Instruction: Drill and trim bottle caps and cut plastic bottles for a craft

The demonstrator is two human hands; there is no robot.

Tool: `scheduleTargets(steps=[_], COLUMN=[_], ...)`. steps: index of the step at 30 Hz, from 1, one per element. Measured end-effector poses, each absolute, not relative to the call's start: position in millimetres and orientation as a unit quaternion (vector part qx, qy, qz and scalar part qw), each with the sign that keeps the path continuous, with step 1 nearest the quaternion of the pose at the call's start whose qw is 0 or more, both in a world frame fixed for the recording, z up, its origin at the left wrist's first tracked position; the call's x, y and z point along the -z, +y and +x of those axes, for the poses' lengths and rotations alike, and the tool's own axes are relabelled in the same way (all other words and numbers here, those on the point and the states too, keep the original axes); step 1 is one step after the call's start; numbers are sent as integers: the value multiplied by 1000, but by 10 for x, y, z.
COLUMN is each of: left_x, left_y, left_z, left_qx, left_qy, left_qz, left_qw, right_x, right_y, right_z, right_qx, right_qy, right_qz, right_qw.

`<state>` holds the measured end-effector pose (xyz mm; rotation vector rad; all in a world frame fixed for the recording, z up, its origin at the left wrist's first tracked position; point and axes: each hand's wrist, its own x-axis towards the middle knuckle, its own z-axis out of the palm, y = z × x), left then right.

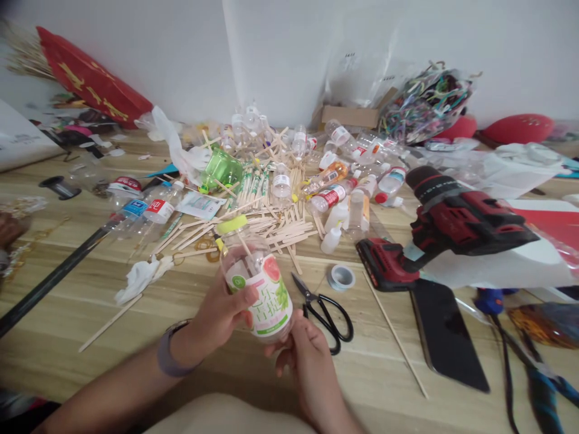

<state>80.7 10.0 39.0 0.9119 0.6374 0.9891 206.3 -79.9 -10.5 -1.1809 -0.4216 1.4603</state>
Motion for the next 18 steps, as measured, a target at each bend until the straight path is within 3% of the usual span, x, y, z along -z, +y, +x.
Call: scheduleTargets(steps=[18], left_x=[-299], left_y=[-17], left_z=[722], left_qx=[-461], left_qy=[292], left_qz=[315], left_qw=[776], right_x=[135], right_y=[-814], right_z=[2044], right_qx=[-595], right_qy=[-282], right_qz=[-456], right_qw=[599])
